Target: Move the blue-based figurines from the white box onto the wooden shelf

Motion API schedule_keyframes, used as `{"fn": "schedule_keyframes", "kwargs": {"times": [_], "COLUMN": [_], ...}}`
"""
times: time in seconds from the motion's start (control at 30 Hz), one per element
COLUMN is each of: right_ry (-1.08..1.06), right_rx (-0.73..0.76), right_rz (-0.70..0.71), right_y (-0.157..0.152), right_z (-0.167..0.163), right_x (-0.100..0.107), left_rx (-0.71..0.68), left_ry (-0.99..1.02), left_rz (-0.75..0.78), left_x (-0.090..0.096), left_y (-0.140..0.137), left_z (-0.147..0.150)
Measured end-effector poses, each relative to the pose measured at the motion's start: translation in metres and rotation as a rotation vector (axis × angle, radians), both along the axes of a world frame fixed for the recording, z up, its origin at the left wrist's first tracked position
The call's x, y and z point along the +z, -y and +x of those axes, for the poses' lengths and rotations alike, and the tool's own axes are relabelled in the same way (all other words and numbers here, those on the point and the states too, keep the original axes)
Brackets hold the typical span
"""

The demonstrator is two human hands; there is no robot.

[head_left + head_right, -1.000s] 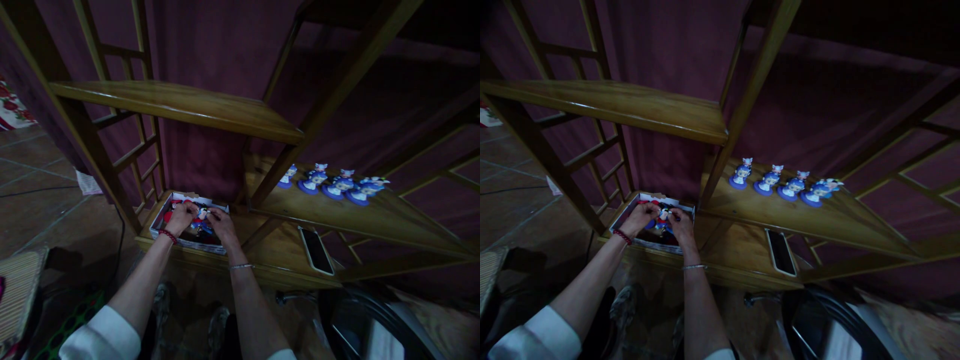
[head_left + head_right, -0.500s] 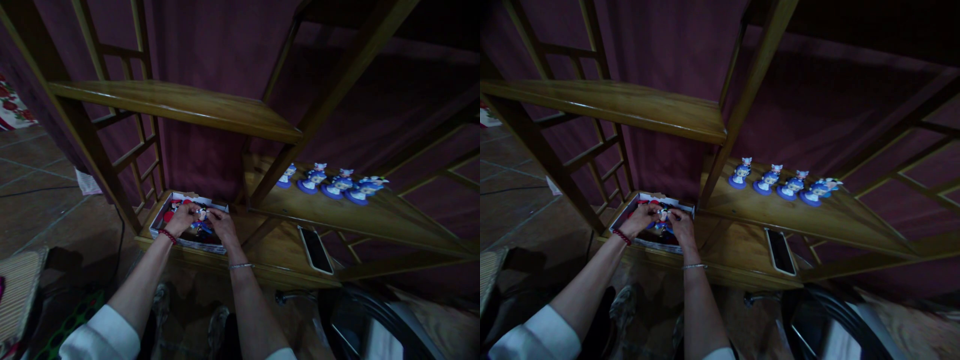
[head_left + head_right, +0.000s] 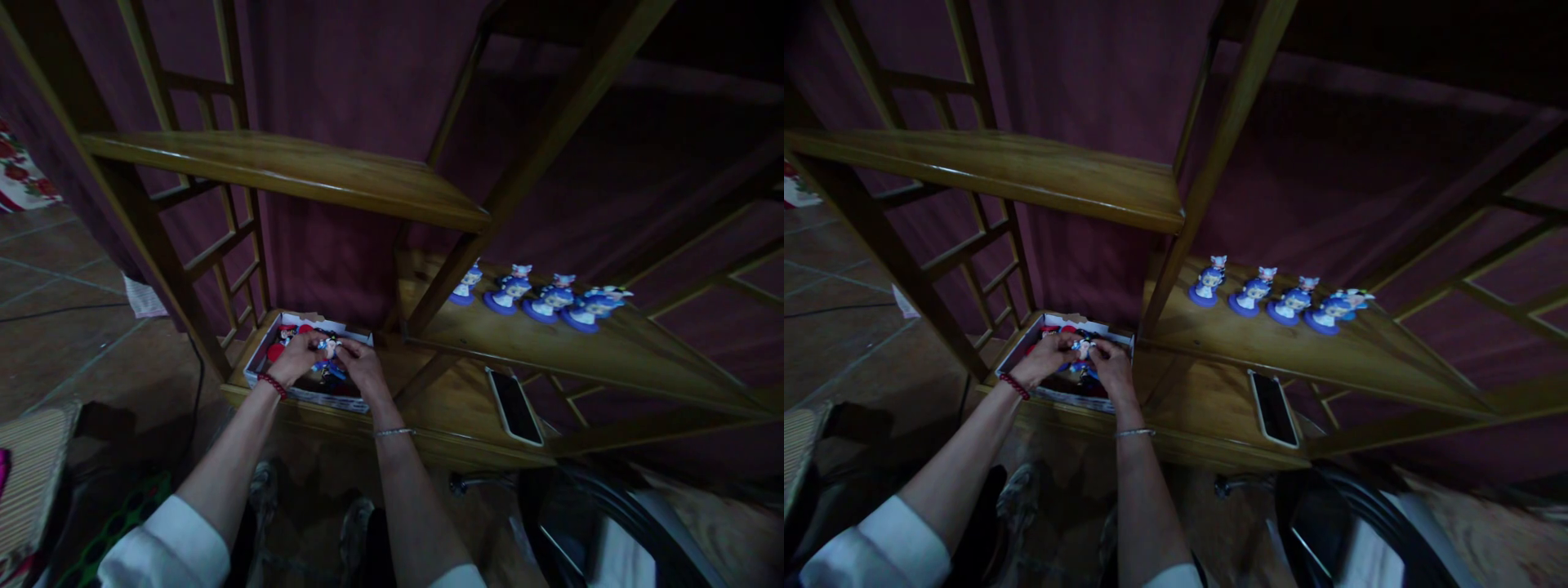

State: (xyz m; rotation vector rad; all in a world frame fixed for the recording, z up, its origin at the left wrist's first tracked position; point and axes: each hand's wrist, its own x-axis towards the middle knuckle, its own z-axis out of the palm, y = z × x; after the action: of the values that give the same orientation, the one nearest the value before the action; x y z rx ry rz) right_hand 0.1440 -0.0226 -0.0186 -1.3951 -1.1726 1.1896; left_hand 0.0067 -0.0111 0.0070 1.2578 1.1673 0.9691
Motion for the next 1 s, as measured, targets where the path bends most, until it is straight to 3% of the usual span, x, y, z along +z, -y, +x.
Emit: {"fn": "schedule_keyframes", "kwargs": {"times": [0.37, 0.53, 1.0], "right_ry": [-0.010, -0.010, -0.127], "right_rx": [0.010, 0.024, -0.004], "right_rz": [-0.005, 0.027, -0.051], "right_y": [0.005, 0.005, 0.007], "right_z": [-0.001, 0.000, -0.001], "right_x": [0.009, 0.010, 0.017], "left_rx": [-0.008, -0.025, -0.050], "left_ry": [-0.016, -0.022, 0.005], "left_rz": [-0.011, -0.029, -0.072], "left_x": [-0.004, 0.001, 0.009], "left_y": [-0.003, 0.000, 0.004], "left_z": [0.001, 0.002, 0.003]}}
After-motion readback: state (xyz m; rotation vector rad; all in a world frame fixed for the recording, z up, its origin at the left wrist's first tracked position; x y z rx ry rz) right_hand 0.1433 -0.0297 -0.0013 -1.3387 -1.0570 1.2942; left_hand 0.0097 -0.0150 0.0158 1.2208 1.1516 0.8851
